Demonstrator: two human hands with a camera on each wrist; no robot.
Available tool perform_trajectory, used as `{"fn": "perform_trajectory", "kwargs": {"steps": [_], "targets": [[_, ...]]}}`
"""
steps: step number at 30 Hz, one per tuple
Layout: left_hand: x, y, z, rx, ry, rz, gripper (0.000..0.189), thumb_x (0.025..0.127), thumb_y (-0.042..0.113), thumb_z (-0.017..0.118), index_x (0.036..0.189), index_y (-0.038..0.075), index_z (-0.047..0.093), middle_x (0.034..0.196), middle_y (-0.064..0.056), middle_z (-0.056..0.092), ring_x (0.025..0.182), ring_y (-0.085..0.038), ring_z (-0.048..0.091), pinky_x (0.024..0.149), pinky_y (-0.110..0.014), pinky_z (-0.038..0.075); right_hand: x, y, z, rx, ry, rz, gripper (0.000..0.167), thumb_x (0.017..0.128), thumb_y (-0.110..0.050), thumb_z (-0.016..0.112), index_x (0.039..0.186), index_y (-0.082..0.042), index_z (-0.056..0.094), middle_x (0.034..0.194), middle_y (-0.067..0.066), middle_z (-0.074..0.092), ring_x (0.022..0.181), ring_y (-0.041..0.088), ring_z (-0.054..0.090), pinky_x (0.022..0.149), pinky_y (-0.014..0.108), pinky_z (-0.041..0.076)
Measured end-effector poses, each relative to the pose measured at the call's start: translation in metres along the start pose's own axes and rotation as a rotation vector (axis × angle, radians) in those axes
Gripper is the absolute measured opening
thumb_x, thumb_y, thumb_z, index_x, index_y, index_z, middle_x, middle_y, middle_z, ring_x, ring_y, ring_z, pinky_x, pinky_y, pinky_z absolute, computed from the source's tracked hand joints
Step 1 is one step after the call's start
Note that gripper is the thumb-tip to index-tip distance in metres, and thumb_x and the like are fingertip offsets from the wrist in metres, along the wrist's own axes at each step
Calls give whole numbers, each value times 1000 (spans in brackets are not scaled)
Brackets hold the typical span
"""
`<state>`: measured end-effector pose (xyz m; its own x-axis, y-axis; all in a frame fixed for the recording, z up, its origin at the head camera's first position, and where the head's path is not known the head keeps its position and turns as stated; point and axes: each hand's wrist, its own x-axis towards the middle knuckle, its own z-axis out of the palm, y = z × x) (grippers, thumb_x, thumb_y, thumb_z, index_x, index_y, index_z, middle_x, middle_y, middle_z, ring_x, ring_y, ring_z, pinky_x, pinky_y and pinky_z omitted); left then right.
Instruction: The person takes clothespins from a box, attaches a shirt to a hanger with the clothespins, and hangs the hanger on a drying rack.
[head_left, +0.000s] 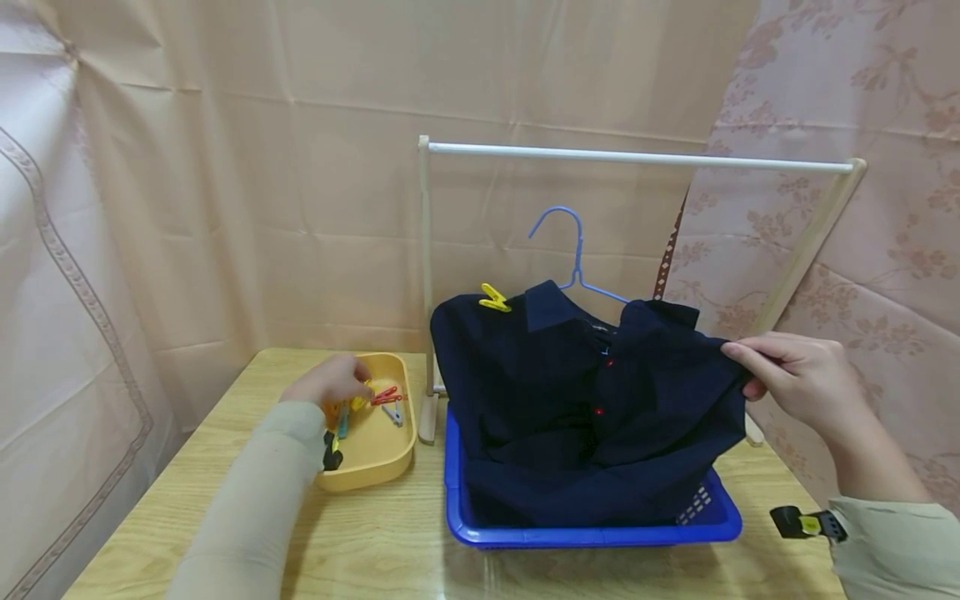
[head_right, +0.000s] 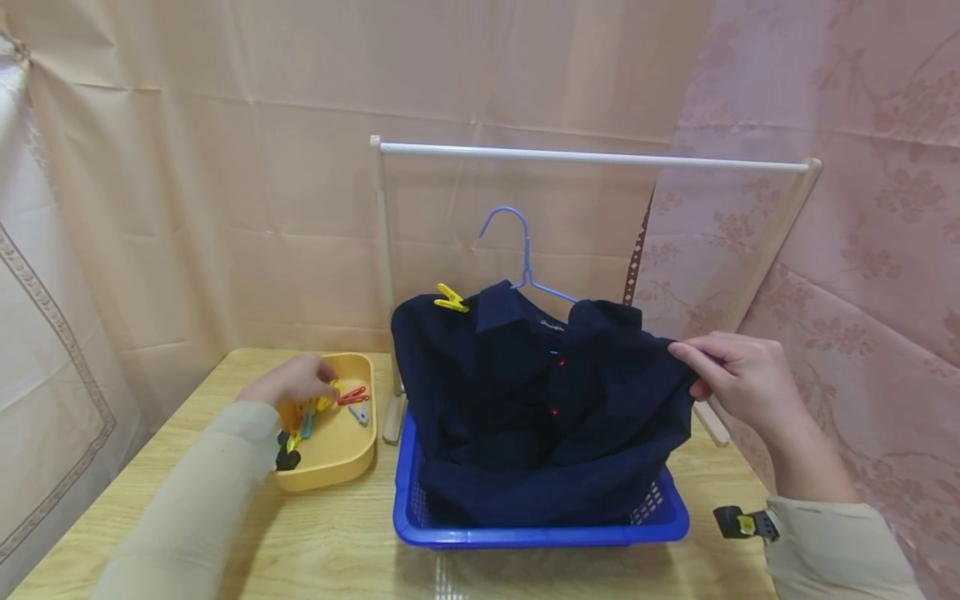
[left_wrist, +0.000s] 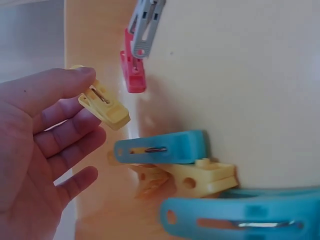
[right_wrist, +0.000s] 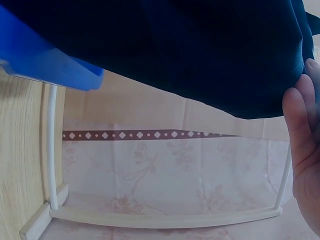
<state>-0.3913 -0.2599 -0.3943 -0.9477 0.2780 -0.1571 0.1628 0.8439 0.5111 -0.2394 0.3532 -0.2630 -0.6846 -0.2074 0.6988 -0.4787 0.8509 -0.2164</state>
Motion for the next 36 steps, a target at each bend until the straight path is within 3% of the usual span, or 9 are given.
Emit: {"fn": "perform_trajectory", "kwargs": {"steps": [4,8,13,20,29,36], "targets": [[0,3,-6,30,27,56,39,90,21,75,120,-4,68,110,-15,70,96,-28,65,88,-48,54,0,1,0,5,8,-12,5,90,-8,78,92,-11,81,57,-19,61,52,-6,57,63,4,41],[-1,8,-11,35,53,110,38,91,19,76,119,-5,69,112,-18,70,102,-31,66,94,-52,52,0,1,0,14,8,-12,6,90,-6,78,92,-10,81,57,-19,61,52,-5,57,64,3,41],[-1,13,-16,12,68,146,40,91,17,75,120,-9,67,110,-20,70,100,-32,66,92,-50,54,0,0,0,6,4,-9,7,89,-5,78,91,-11,81,57,-19,61,52,-5,57,64,3,41],[-1,14,-20,-23,89,150,40,92,19,74,122,-7,66,111,-17,70,102,-30,66,93,-49,54,0,-1,-1,-2,-3,-5,7,89,-6,78,92,-11,81,57,-19,61,52,-5,57,64,3,41],[-5,21,-25,-45,114,176,35,92,17,73,117,-6,68,101,-11,70,95,-27,65,90,-47,54,-1,-2,-1,-4,-15,7,6,90,-7,78,93,-11,81,57,-19,61,53,-5,57,65,3,40],[-4,25,-27,-33,176,262,28,89,14,76,108,-4,71,91,-8,69,86,-24,64,83,-44,54,-2,-2,0,0,-9,10,6,90,-7,78,92,-11,81,56,-19,60,52,-5,57,63,3,40]]}}
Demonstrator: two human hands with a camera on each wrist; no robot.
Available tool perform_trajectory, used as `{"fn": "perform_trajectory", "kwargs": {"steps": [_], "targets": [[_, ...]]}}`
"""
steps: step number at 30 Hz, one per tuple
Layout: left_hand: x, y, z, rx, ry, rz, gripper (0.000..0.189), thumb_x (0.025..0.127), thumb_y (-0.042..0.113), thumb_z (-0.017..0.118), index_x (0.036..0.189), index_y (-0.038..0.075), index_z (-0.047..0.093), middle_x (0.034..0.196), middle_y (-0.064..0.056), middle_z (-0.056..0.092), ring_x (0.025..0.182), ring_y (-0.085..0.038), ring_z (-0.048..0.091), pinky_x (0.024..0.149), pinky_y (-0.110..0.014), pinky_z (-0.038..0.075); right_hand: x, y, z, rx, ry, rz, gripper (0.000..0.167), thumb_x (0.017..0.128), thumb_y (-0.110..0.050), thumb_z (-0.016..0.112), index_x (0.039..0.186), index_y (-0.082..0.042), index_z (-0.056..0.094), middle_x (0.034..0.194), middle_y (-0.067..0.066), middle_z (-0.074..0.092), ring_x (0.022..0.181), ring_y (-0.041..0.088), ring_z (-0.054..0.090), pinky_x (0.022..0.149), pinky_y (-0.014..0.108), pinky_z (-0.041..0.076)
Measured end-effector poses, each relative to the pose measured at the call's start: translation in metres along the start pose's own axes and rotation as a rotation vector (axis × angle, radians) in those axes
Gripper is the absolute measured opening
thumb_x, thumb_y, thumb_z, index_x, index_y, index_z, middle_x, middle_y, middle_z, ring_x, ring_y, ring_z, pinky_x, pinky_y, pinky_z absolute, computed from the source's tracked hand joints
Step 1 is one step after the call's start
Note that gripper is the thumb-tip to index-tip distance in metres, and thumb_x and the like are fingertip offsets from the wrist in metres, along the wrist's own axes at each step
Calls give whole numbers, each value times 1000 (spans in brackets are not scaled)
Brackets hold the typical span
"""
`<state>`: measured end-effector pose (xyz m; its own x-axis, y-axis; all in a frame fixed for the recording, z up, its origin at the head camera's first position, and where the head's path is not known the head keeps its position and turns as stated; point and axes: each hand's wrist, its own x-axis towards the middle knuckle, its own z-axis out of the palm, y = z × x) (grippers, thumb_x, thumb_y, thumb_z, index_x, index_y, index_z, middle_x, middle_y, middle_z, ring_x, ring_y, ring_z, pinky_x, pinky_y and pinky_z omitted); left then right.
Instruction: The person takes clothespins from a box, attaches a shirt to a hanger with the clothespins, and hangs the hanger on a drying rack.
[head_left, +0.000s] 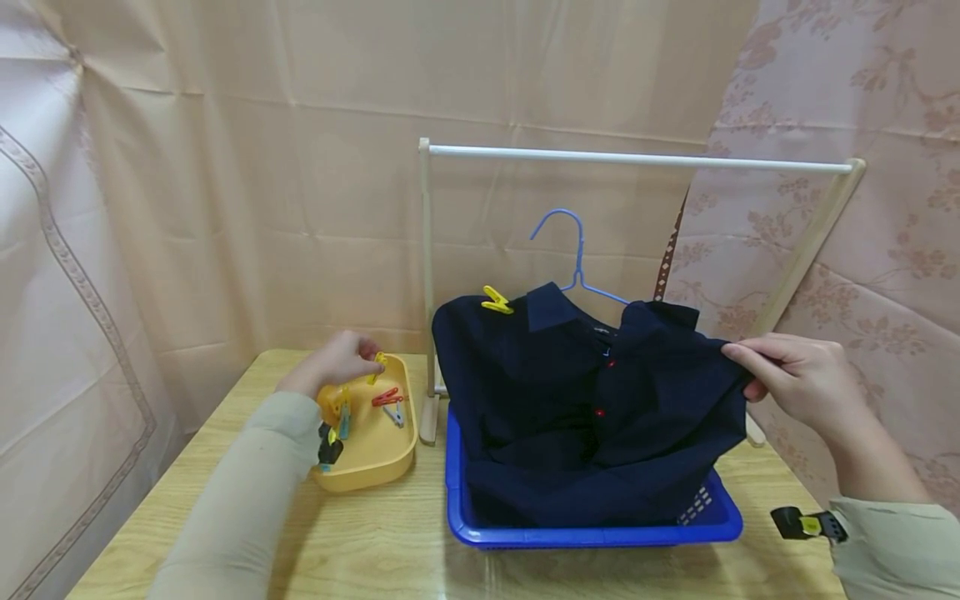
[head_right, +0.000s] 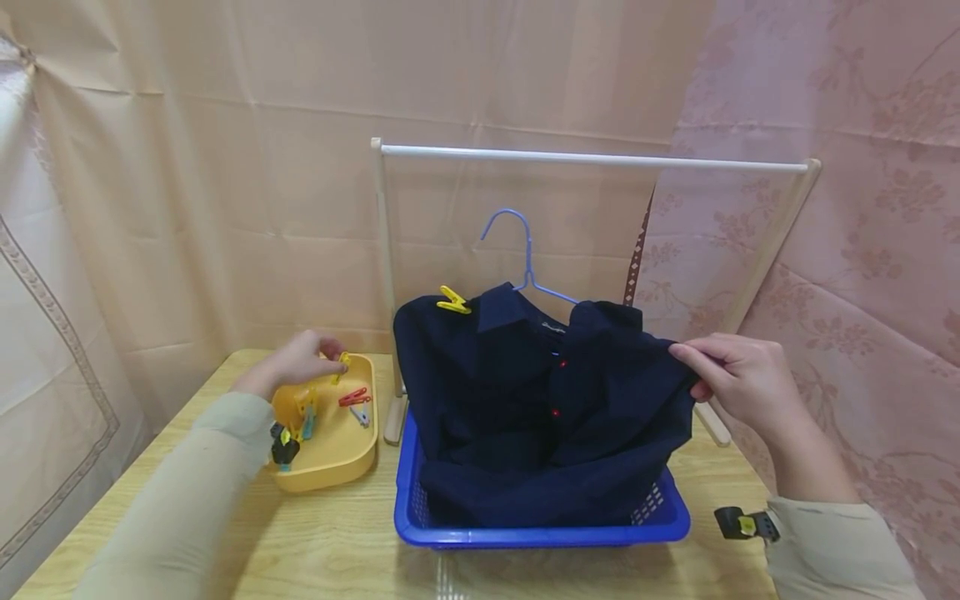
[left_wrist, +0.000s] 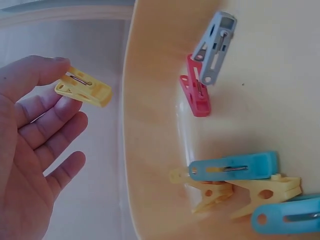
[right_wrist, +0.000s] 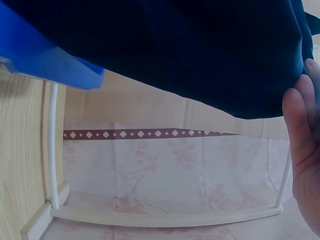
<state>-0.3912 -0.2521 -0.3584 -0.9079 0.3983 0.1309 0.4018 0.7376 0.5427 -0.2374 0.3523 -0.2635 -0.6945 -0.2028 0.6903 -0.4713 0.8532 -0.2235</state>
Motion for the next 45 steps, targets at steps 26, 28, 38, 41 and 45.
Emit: {"fn": "perform_trajectory", "kwargs": {"steps": [26,28,38,41,45], "targets": [[-6,30,-28,-41,99,64,32,89,16,76,114,-2,69,99,-10,70,96,-31,65,87,-47,52,1,-1,-3,-14,15,-43,9,88,-5,79,92,-13,81,56,-21,60,51,-5,56,63,4,42],[-6,30,-29,-43,103,78,32,89,16,76,114,-2,69,99,-10,70,95,-31,65,87,-47,53,1,-1,-3,-15,18,-44,9,88,-5,79,91,-13,81,56,-21,59,51,-5,56,62,5,42],[-8,43,-38,-68,111,92,30,90,16,76,115,0,70,101,-9,69,95,-30,63,82,-42,51,0,-2,-4,-24,-6,-34,6,91,-8,77,93,-12,81,56,-21,59,52,-4,57,61,6,42],[-9,50,-41,-77,126,98,29,90,16,76,115,1,70,101,-9,69,95,-30,62,82,-42,50,0,-2,-4,-27,-9,-33,6,91,-8,77,94,-12,81,56,-21,59,52,-3,57,62,5,42],[-10,57,-45,-92,148,110,31,90,14,76,117,0,69,103,-11,69,100,-35,62,90,-49,48,0,-1,-4,-22,-18,-36,6,92,-9,76,95,-11,81,57,-21,60,52,-3,57,62,6,42]]}}
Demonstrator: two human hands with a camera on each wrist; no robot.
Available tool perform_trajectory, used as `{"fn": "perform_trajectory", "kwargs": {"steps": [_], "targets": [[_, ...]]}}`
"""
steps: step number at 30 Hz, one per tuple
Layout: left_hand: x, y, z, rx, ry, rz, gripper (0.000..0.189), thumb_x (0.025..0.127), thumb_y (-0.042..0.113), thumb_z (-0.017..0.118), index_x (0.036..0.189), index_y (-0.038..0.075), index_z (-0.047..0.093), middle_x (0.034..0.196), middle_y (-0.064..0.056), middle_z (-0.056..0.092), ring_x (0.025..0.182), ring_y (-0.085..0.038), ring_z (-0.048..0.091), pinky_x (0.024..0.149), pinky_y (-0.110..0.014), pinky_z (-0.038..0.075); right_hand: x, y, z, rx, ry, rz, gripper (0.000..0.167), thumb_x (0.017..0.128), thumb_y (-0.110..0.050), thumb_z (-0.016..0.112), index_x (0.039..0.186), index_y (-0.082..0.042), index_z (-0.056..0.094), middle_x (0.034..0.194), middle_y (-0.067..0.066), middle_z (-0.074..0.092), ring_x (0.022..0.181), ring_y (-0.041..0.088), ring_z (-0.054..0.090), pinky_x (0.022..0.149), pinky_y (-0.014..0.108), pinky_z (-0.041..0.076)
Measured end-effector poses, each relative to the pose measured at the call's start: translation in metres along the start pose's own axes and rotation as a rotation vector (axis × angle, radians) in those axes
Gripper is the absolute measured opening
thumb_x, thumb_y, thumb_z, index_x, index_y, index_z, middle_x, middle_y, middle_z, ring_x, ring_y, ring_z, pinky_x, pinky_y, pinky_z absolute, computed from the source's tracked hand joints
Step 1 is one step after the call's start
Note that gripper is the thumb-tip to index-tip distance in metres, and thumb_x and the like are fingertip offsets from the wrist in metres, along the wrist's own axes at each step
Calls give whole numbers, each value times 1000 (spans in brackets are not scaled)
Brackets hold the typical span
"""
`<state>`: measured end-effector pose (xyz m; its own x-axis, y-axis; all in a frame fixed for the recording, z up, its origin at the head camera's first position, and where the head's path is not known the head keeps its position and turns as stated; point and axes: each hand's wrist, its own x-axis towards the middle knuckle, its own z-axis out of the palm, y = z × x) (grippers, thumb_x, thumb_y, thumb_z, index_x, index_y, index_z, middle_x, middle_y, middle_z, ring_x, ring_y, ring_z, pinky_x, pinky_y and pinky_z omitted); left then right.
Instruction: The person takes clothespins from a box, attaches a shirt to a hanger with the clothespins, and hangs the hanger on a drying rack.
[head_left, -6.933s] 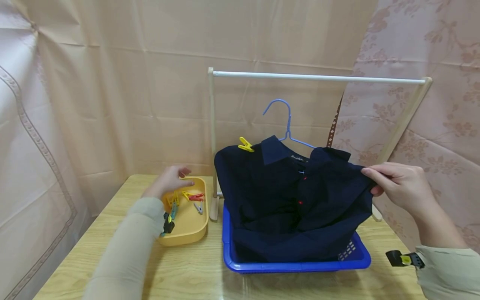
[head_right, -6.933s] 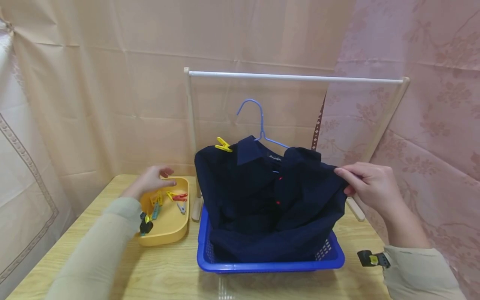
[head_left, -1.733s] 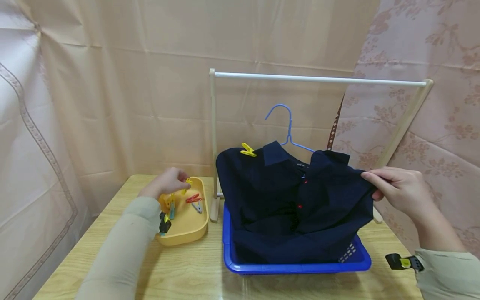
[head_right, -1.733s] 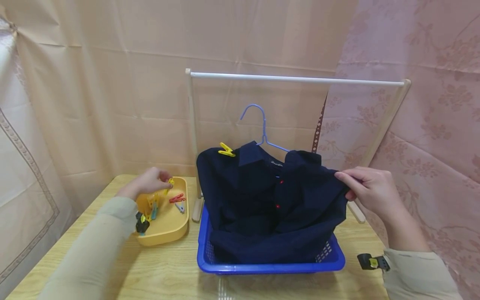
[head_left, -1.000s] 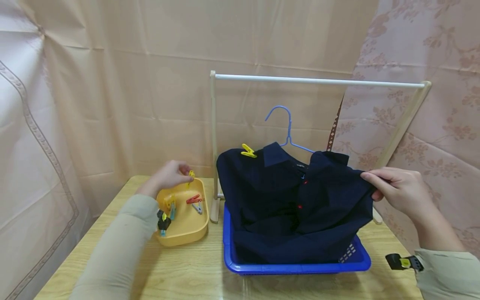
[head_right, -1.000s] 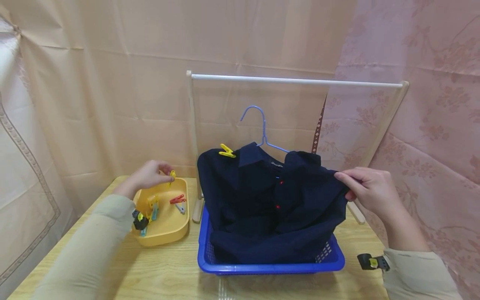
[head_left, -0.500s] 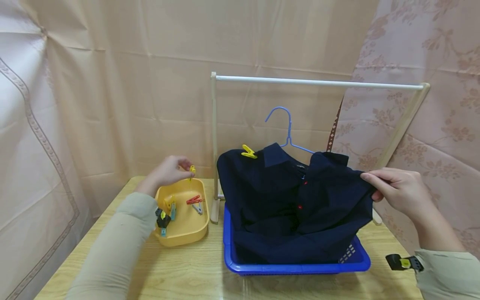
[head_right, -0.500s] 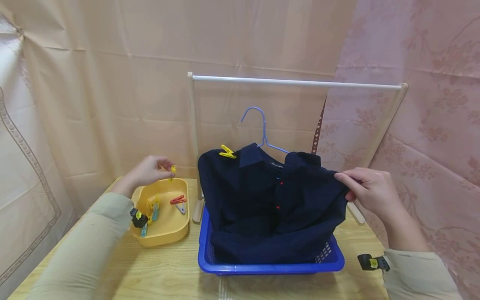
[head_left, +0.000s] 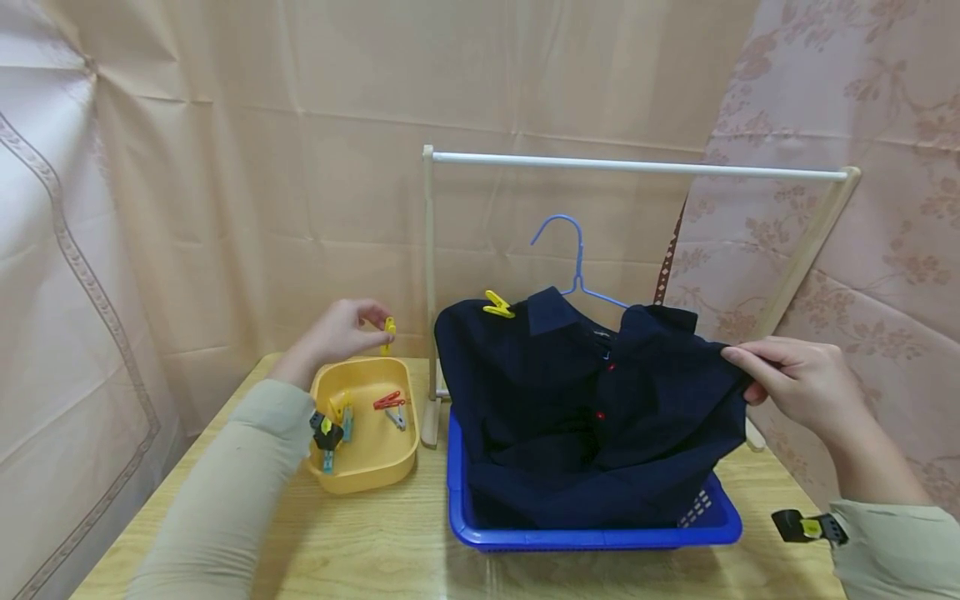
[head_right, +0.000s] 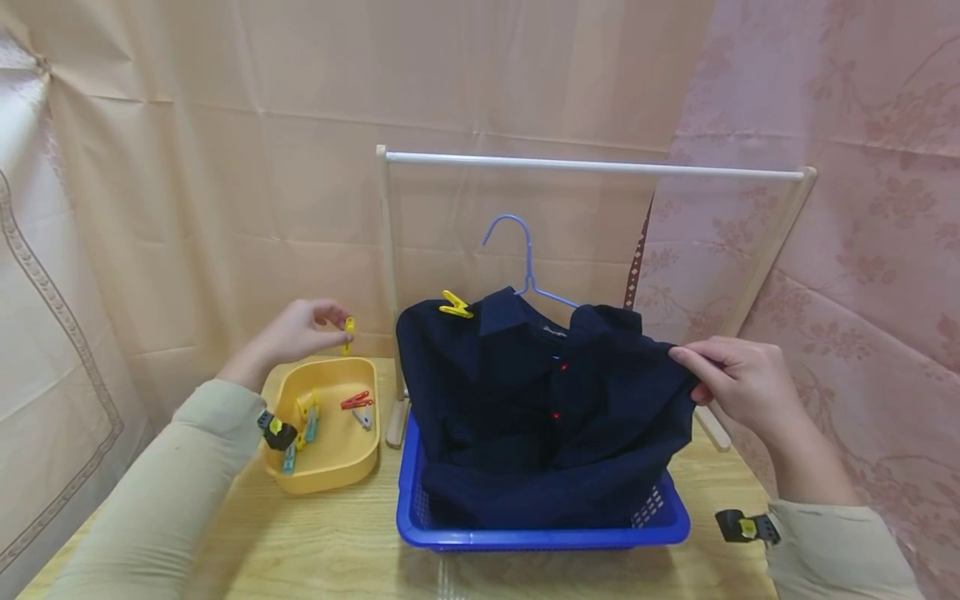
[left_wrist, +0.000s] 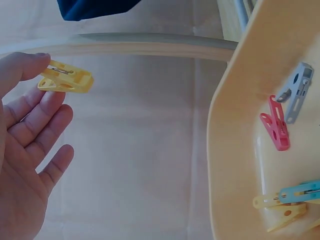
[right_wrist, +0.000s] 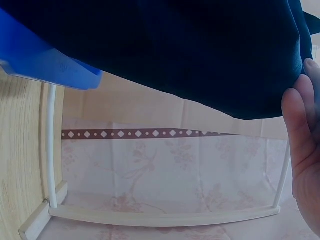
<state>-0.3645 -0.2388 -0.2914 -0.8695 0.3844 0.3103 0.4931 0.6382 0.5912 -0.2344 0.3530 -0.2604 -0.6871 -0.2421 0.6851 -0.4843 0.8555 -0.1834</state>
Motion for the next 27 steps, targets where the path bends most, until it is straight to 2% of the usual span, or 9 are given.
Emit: {"fn": "perform_trajectory", "kwargs": {"steps": [4,8,18,23,27], "targets": [[1,3,-2,-6,19,23,33,91,14,76,120,0,68,104,-11,69,106,-37,62,99,-57,44,0,0,0,9,4,-4,6,91,-8,77,94,-11,81,57,-20,60,52,-3,57,62,6,43],[1,5,-4,-7,22,39,33,91,14,77,120,0,69,104,-11,70,107,-37,62,101,-59,42,0,0,1,5,9,-12,6,91,-8,77,93,-11,81,57,-20,60,51,-4,57,61,6,43],[1,13,-2,3,19,64,33,91,19,77,119,3,69,106,-9,70,110,-36,62,102,-59,43,0,2,0,6,-12,7,6,92,-9,76,96,-10,81,57,-20,60,53,-1,57,62,5,42],[1,20,-2,20,18,86,33,91,20,78,119,5,70,107,-7,70,108,-29,62,102,-56,42,0,1,1,9,-4,-1,6,92,-9,76,96,-10,81,57,-20,60,52,-2,57,62,5,42],[2,25,-2,18,22,112,32,90,19,78,118,5,70,106,-8,70,107,-29,62,102,-57,42,0,1,1,19,-5,2,6,92,-8,76,95,-9,81,57,-19,60,52,-2,57,62,5,42]]}}
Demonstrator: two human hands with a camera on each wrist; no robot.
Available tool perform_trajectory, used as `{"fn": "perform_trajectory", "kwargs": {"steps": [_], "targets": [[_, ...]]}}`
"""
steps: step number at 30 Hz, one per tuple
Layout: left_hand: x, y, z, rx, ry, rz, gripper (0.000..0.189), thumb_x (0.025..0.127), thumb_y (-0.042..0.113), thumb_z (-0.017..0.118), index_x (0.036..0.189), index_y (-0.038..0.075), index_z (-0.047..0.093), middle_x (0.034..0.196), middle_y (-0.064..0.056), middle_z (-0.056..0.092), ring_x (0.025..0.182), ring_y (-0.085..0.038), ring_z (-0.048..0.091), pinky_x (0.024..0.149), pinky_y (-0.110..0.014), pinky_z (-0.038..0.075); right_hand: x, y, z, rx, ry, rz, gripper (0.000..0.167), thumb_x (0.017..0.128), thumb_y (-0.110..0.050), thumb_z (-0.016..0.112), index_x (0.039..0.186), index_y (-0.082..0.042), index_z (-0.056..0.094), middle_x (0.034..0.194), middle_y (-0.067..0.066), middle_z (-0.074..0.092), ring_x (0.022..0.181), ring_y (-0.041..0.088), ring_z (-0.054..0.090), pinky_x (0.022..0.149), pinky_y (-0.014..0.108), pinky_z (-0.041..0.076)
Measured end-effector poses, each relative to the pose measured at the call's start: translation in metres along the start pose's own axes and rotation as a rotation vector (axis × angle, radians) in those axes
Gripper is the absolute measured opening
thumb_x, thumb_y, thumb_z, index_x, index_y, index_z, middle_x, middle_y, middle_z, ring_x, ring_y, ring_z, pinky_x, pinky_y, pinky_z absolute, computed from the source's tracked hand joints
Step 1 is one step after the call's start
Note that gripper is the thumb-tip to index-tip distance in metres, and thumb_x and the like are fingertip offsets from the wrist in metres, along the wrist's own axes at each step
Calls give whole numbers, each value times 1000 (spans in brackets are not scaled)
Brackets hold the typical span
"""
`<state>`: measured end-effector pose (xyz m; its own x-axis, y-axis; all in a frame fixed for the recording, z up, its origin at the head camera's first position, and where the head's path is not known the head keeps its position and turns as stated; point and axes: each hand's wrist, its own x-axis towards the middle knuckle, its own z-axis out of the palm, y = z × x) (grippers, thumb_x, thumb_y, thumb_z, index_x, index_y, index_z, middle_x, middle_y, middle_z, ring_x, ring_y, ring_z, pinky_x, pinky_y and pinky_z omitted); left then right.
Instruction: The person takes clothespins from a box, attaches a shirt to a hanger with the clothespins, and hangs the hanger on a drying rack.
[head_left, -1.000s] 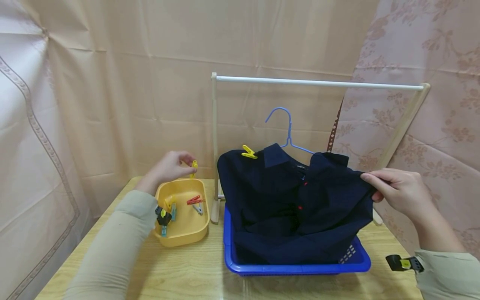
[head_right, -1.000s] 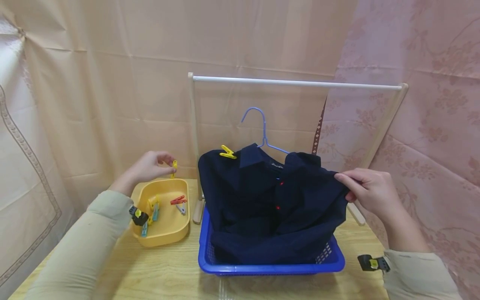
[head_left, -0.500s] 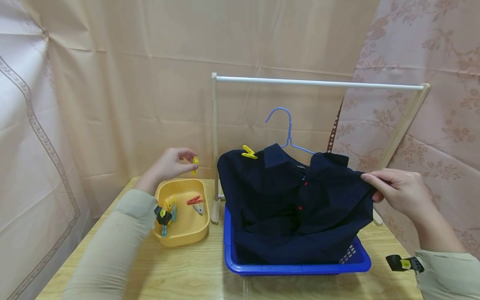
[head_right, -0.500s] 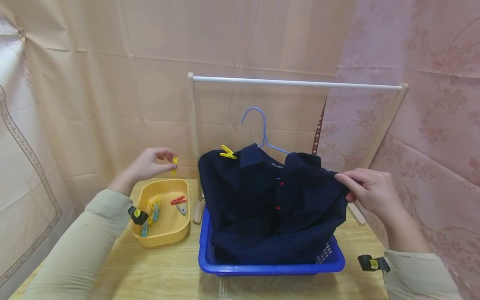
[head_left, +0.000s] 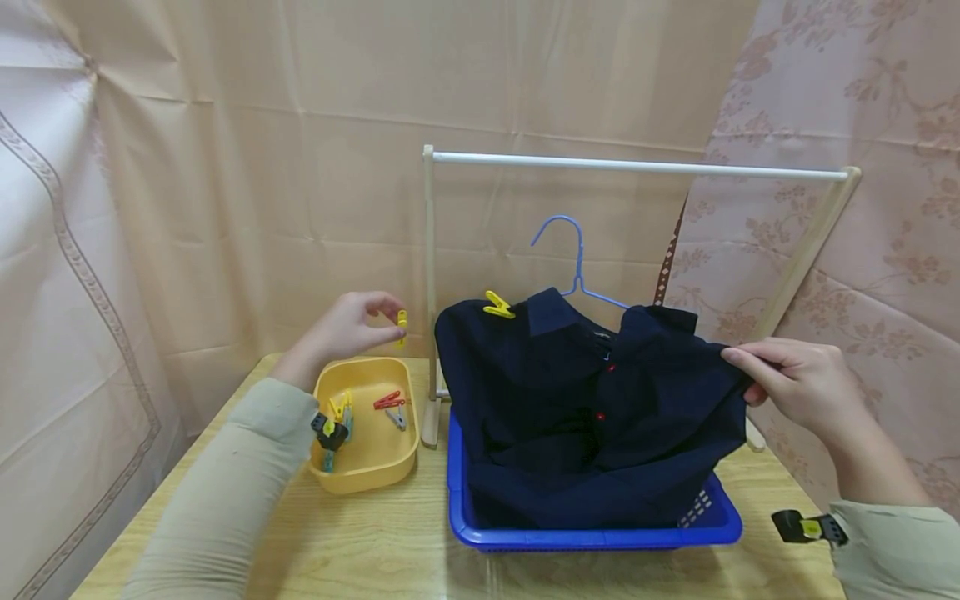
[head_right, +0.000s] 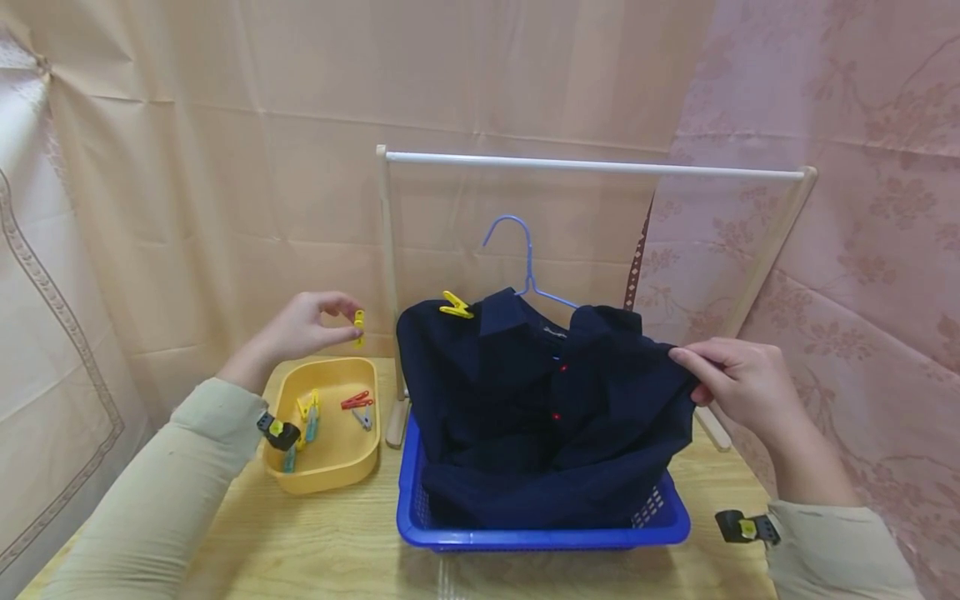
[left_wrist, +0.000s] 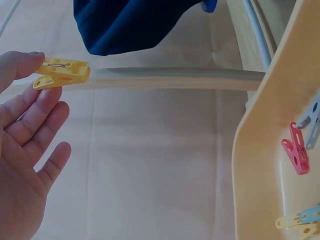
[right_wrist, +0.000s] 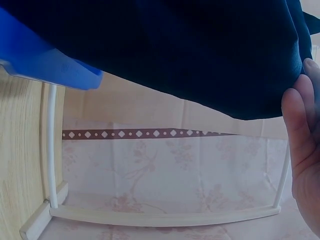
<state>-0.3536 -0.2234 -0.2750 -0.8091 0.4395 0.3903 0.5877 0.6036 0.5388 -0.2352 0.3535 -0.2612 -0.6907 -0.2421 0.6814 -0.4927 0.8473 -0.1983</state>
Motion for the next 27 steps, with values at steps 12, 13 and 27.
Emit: {"fn": "perform_trajectory", "kwargs": {"steps": [12,13,27], "targets": [[3,11,0,8,18,64,30,88,17,79,114,4,71,104,-8,71,104,-30,62,100,-56,43,1,0,-1,-6,-2,3,6,92,-10,76,95,-10,81,56,-20,60,52,-2,57,60,6,42],[3,12,0,8,18,67,30,88,17,80,114,4,71,104,-8,71,105,-30,62,100,-56,43,1,0,-1,-8,-2,3,6,92,-10,76,95,-10,81,56,-20,60,52,-2,57,60,7,42],[8,29,8,-23,22,134,31,88,17,80,115,4,71,104,-6,71,102,-25,64,98,-53,45,0,0,-1,-13,-11,7,6,93,-12,76,95,-10,81,56,-21,59,52,-3,57,57,9,42]]}}
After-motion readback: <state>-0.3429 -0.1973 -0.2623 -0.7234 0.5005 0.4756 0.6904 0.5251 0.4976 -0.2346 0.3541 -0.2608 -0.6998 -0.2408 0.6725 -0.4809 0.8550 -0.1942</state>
